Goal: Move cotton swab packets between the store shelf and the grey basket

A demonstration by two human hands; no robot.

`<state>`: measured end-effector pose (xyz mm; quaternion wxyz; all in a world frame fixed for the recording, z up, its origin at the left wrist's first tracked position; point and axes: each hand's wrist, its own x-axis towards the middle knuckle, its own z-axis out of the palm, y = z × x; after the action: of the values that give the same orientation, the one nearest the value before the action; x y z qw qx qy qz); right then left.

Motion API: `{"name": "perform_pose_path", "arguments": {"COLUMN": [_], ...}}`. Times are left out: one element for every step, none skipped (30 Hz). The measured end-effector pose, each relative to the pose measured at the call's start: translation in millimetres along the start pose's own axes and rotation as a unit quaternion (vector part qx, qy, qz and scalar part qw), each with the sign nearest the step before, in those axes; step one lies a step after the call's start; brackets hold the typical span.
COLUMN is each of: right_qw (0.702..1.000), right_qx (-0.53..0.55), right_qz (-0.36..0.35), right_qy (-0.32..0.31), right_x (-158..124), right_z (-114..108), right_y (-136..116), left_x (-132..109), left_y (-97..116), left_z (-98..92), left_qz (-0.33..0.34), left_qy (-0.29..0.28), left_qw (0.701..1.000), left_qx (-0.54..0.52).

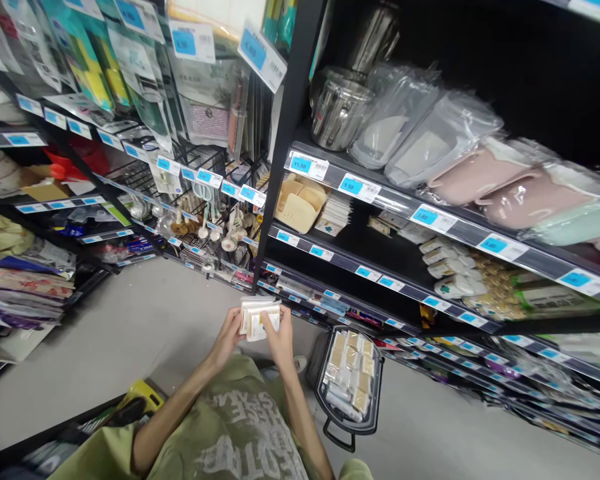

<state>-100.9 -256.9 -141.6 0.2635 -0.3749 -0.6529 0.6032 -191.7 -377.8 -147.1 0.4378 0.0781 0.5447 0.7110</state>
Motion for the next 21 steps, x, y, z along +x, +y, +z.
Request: {"name": "perform_pose_path", "arguments": {"right_qw": [1.0,1.0,0.999,1.0,1.0,1.0,1.0,0.999,0.999,0.998,0.997,0.996,0.995,0.994,0.991,0.989,0.986,0.983,0.98,0.977,0.974], "right_qx": [-0.019,-0.029,-0.032,-0.027,-0.017,-0.002,0.013,0.028,0.043,0.057,0.068,0.079,0.091,0.103,0.117,0.131,0.142,0.149,0.151,0.149,0.142], "right_qz": [0.0,0.0,0.0,-0.001,-0.004,-0.007,-0.01,-0.01,-0.007,-0.002,0.004,0.011,0.02,0.031,0.044,0.059,0.074,0.087,0.095,0.095,0.087], "right_qy": [0.006,0.01,0.011,0.009,0.006,0.0,-0.005,-0.011,-0.018,-0.023,-0.027,-0.031,-0.034,-0.037,-0.037,-0.042,-0.051,-0.066,-0.09,-0.12,-0.151], "right_x": [0,-1,-2,-2,-4,-5,-5,-6,-6,-6,-6,-6,-6,-7,-8,-10,-12,-15,-17,-19,-20], "right_z": [2,3,5,7,8,10,11,12,12,12,11,10,8,6,4,1,-1,-4,-6,-9,-13], "right_y": [2,3,4,5,5,5,6,6,6,7,7,8,8,9,10,11,13,15,16,18,19], "left_x": [0,-1,-1,-2,-4,-5,-6,-7,-8,-8,-9,-9,-9,-9,-9,-10,-10,-10,-11,-11,-12], "left_y": [0,0,1,2,4,6,8,9,11,12,12,13,14,14,14,14,14,13,12,11,9], "left_z": [0.8,1.8,2.9,4.3,5.9,7.5,9.1,10.6,12.0,13.1,14.0,14.6,15.0,15.1,14.8,14.2,13.3,12.0,10.5,9.1,7.8], "left_qz": [-0.005,-0.007,-0.004,0.004,0.014,0.026,0.038,0.045,0.049,0.05,0.05,0.049,0.048,0.049,0.052,0.056,0.06,0.064,0.068,0.072,0.077], "left_qy": [-0.001,-0.003,-0.008,-0.016,-0.025,-0.035,-0.044,-0.053,-0.06,-0.063,-0.063,-0.06,-0.053,-0.045,-0.038,-0.034,-0.032,-0.031,-0.032,-0.033,-0.035], "left_qw": [1.0,0.999,0.998,0.996,0.993,0.989,0.984,0.981,0.978,0.976,0.973,0.971,0.968,0.965,0.963,0.961,0.958,0.955,0.952,0.949,0.947], "left_qx": [0.014,0.032,0.056,0.085,0.115,0.144,0.166,0.182,0.193,0.203,0.215,0.228,0.241,0.252,0.261,0.269,0.278,0.288,0.298,0.305,0.31]}}
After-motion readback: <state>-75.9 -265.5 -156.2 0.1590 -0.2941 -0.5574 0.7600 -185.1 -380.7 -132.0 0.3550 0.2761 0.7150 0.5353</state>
